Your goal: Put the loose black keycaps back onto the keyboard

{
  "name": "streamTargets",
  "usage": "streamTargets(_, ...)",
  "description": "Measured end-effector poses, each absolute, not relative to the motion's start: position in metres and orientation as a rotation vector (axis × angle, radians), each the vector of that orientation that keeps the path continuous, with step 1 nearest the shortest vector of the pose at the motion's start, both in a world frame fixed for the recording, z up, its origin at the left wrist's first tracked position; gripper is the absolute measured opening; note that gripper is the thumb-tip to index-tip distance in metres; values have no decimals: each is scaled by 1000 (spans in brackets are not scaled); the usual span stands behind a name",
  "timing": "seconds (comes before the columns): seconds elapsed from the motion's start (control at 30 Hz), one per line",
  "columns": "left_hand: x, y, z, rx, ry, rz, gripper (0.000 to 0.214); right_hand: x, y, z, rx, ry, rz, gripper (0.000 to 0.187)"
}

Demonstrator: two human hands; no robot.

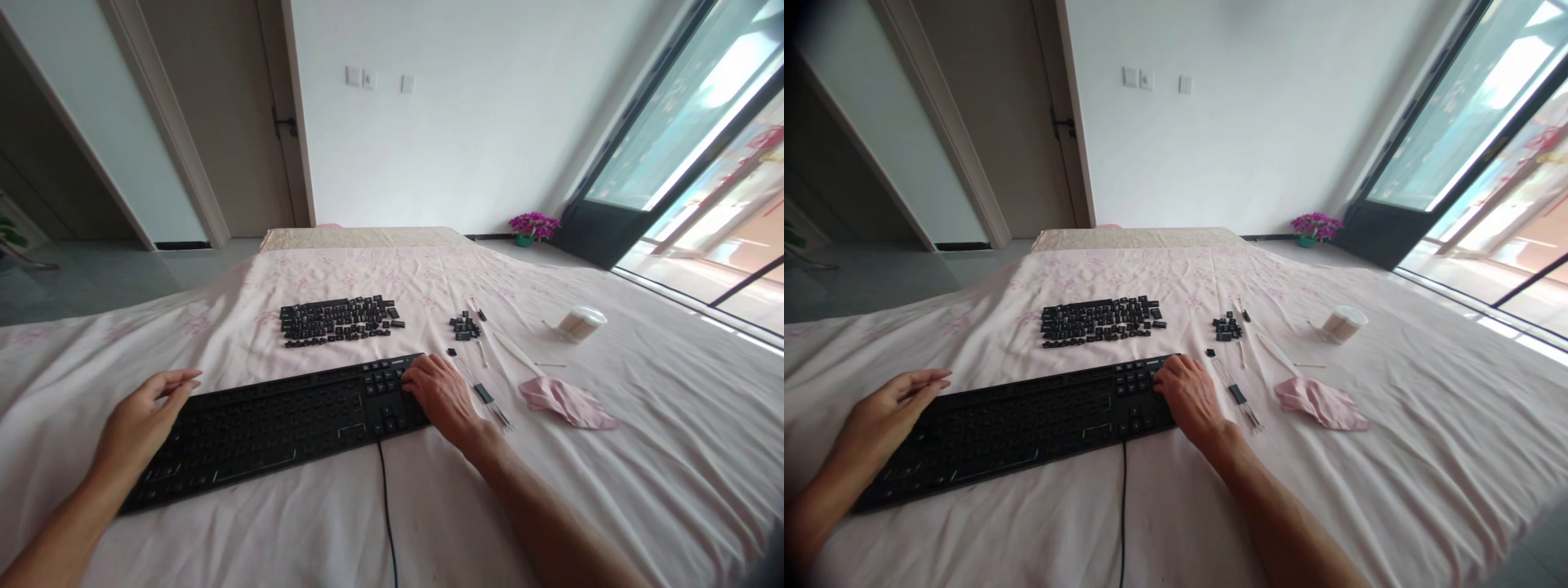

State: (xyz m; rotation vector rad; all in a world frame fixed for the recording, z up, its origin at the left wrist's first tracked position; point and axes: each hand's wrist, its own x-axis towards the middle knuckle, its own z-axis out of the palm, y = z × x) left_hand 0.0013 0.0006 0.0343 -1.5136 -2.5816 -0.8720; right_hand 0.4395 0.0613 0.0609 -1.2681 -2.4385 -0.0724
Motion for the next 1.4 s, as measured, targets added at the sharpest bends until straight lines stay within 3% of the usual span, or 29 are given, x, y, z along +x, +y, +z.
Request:
streamTargets(0.3,49,-4,65,-1757,-2578,-1049,27,443,59,56,-1349,-2412,-51,9)
streamTargets(0.73,206,10,76,-2648,-1803,-1013,20,443,59,52,-1192,-2296,179,18)
streamTargets(0.87,239,16,66,-2609,-1792,-995,29,443,56,51,-1280,-2209,149,18)
streamTargets(1.07,256,13,61,-2549,-1648,-777,23,440,44,56,-1304,-2291,6,25)
streamTargets(1.2,265,5,58,-2496,-1623,-634,37,437,40,56,-1339,-2280,50,29)
streamTargets(1.4,269,4,51,-2483,-1619,-581,40,438,40,51,-1281,-2208,187,34)
